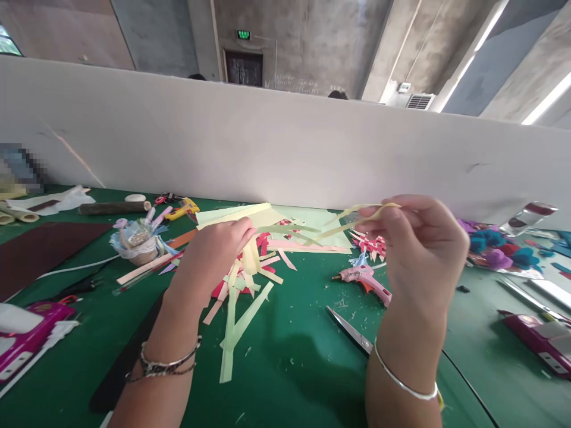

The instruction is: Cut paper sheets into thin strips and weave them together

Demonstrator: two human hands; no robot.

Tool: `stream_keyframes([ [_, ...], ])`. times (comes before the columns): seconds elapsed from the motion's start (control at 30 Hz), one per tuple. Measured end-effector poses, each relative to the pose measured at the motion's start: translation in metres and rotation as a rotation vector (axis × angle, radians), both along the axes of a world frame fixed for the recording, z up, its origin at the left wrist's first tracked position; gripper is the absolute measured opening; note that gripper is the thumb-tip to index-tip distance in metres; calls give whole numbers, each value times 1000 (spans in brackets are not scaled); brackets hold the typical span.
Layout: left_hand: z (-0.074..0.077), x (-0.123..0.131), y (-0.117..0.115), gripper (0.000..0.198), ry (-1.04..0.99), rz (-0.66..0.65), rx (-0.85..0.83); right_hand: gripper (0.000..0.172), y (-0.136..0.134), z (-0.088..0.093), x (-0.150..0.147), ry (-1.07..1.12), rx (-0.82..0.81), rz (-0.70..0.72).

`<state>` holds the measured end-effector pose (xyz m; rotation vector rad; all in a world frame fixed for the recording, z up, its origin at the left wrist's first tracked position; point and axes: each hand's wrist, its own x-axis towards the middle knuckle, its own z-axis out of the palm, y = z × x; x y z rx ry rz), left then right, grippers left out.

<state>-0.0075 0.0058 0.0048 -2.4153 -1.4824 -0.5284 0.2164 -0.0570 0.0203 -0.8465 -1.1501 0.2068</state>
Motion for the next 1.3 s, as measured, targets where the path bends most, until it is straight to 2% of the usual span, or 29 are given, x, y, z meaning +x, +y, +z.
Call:
stream_keyframes([
  [0.17,-2,-4,4,30,10,-4,30,16,-10,10,-9,91,214,-185],
  [0.3,-4,-5,6,30,13,-3,46,17,-13,11,-7,93,293,-219],
  [0.37,-4,-5,5,29,6,-13,46,15,-9,8,-5,70,261,-193],
  [0.53,-3,0,1,28,12,-31,22,5,15,-7,-3,-46,-2,-31],
  [0.6,-2,1,-1,28,16,-21,4,4,22,-11,-4,-72,-37,-24],
  [0.73,0,2,-3,27,12,-17,-30,4,26,-15,-6,-109,-49,-36],
  [0.97,1,5,-5,29,30,8,-81,5,23,-12,-14,-163,-151,77],
  [1.17,4,4,-9,26,76,20,-129,5,19,-11,-11,-95,-40,-45],
  [1.3,5,2,-11,25,61,12,-103,5,21,-13,-6,-102,-85,-39],
])
